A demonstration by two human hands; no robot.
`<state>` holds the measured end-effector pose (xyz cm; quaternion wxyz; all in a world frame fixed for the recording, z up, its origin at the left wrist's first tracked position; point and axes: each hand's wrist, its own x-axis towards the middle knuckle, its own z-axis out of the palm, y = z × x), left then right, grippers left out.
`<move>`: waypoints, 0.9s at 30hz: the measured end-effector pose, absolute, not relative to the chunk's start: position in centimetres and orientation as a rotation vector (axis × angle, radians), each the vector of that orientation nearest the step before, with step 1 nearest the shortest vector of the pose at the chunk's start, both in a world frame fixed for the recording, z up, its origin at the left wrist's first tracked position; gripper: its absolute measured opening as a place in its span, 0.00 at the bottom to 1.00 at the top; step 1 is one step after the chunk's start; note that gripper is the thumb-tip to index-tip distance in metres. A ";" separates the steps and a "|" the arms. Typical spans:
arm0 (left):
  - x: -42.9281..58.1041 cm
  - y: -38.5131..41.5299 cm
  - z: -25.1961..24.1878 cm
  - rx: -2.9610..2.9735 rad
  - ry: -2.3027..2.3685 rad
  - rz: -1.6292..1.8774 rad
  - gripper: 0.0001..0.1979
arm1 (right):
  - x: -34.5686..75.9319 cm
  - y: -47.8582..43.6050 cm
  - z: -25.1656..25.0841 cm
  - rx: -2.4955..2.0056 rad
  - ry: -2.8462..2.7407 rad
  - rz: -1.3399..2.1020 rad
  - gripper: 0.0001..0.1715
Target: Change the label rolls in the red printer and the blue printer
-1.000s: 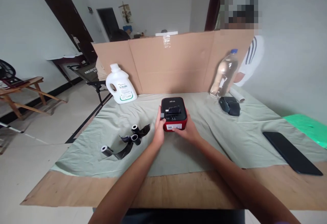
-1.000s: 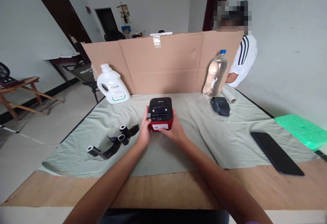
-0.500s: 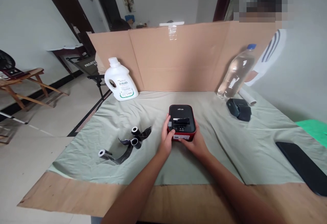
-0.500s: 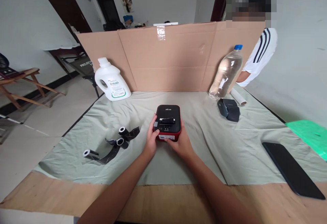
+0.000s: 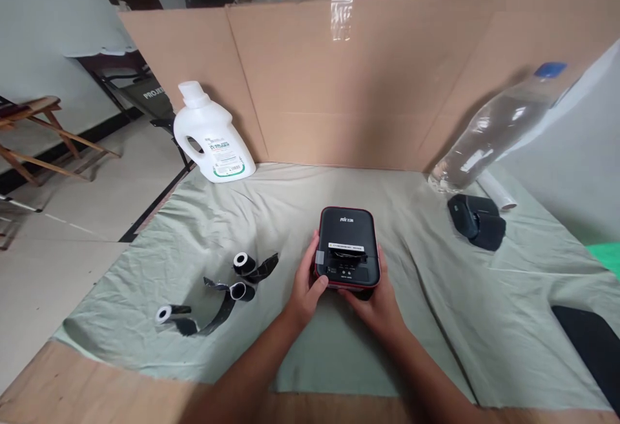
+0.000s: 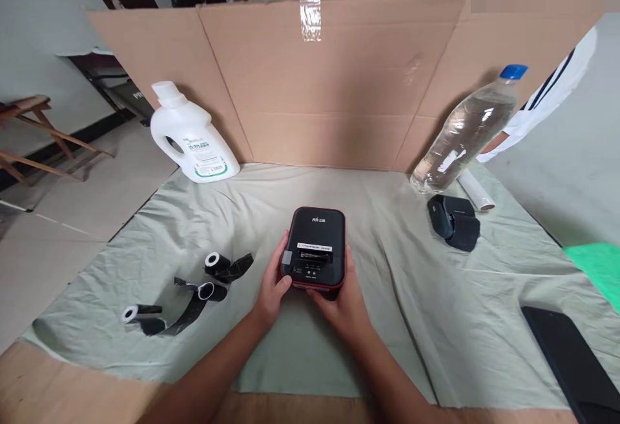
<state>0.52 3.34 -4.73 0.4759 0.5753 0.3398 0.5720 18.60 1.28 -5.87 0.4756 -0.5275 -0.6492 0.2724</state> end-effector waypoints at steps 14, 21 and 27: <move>0.2 2.4 -5.6 1.392 0.760 1.421 0.33 | 18.8 1.8 -6.1 -1.261 -1.648 0.550 0.66; 0.5 1.6 -5.0 1.379 0.809 1.452 0.32 | 19.3 2.1 -6.1 -1.274 -1.655 0.549 0.66; 0.7 1.7 -5.1 1.378 0.811 1.480 0.32 | 19.1 2.0 -5.6 -1.263 -1.619 0.596 0.65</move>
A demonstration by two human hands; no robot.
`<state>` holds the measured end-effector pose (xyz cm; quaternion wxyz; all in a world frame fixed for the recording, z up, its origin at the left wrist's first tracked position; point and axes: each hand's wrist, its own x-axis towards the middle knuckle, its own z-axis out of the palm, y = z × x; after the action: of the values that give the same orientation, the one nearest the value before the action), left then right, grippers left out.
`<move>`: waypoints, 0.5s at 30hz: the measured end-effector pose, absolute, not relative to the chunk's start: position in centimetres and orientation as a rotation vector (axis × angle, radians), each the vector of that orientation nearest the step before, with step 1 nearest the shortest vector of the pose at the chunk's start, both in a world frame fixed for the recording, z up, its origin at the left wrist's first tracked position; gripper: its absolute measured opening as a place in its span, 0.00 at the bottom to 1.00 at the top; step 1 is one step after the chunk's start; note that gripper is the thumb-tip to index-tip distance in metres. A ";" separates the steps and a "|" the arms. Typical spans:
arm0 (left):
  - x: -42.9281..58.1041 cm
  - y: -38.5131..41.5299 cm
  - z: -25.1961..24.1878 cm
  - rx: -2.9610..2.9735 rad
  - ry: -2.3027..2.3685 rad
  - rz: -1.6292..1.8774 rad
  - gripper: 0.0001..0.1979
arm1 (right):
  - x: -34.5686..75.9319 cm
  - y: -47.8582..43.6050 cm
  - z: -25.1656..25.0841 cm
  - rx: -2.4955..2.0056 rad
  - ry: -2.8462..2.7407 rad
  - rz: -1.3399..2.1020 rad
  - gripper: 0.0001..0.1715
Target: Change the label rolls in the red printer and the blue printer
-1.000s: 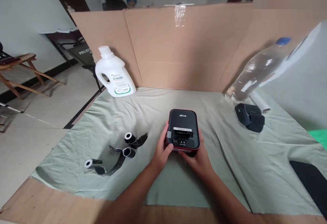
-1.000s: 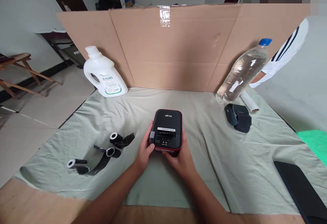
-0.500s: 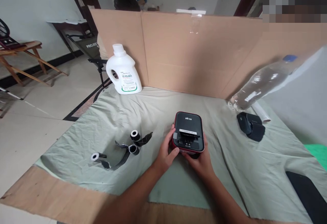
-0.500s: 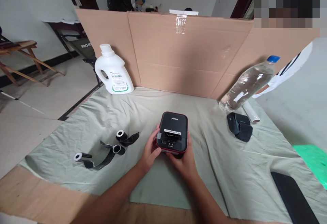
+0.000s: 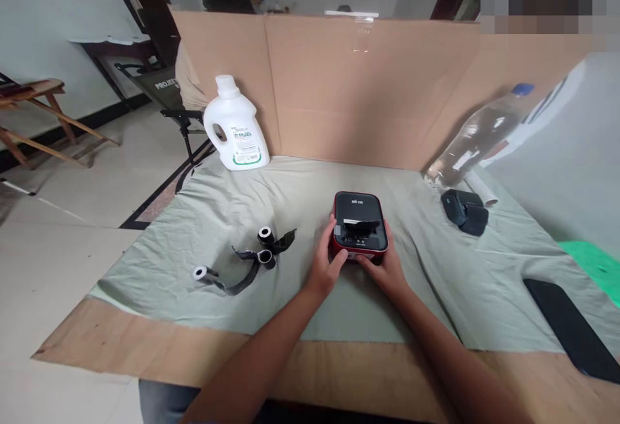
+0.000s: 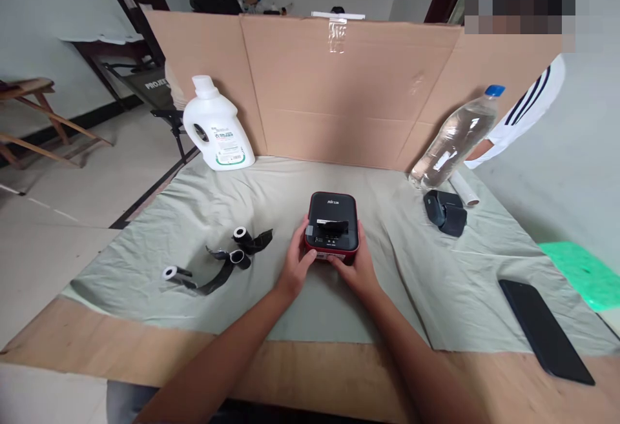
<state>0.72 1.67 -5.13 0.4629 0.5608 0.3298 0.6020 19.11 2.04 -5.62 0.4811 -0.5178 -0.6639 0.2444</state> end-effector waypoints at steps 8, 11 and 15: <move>0.8 1.9 -5.2 1.393 0.801 1.527 0.30 | 19.0 2.0 -5.3 -1.257 -1.592 0.600 0.63; 0.6 1.8 -5.3 1.393 0.806 1.533 0.30 | 18.9 1.9 -5.2 -1.248 -1.586 0.609 0.62; 0.9 2.3 -4.8 1.389 0.836 1.512 0.31 | 18.9 1.8 -5.2 -1.229 -1.586 0.607 0.60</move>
<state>0.93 2.33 -4.80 0.4463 0.5607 0.3374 0.6103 18.87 1.82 -5.16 0.4994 -0.5080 -0.6554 0.2510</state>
